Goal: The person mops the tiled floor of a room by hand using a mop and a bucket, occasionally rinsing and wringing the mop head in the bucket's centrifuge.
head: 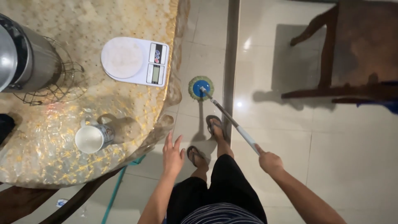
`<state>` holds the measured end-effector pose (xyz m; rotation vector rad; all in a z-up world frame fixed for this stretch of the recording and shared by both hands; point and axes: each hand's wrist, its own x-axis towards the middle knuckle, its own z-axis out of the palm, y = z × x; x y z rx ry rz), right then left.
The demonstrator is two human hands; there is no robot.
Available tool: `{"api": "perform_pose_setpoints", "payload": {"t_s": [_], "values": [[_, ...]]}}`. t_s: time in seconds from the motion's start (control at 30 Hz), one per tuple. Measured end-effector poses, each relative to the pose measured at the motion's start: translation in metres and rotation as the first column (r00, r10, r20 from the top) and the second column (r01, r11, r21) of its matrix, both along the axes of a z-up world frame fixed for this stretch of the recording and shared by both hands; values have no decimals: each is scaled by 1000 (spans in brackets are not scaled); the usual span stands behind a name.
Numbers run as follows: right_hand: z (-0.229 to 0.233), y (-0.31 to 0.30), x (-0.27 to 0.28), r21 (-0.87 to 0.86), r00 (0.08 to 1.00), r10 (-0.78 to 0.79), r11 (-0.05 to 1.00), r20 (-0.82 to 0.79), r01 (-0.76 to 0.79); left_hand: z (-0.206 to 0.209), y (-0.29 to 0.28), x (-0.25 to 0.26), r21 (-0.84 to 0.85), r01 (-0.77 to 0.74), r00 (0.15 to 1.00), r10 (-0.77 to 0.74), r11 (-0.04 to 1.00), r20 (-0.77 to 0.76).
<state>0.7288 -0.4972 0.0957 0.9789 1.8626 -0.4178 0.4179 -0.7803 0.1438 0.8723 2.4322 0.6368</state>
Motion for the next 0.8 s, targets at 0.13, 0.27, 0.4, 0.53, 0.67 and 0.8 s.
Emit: {"api": "perform_pose_setpoints", "payload": {"t_s": [0.13, 0.27, 0.4, 0.53, 0.67, 0.8], "values": [[-25, 13, -58, -10, 994, -103, 995, -21, 103, -9, 34, -10, -27, 38, 999, -38, 999, 6], [-70, 48, -162, -47, 972, -112, 993, -208, 105, -5, 75, -27, -35, -18, 998, 20, 999, 51], [-85, 128, -265, 28, 951, -43, 998, -306, 54, -9, 110, -47, -4, -45, 998, 45, 999, -37], [-86, 200, -324, 31, 966, -59, 997, -253, 69, -20, 137, -61, 34, -99, 995, 99, 995, -6], [-113, 229, -279, 82, 943, 92, 994, -319, -70, -23, 171, -71, 60, -87, 996, 87, 994, 7], [-90, 208, -144, 68, 937, 86, 995, -339, -67, -13, 202, -68, -66, -52, 996, 56, 996, 69]]}}
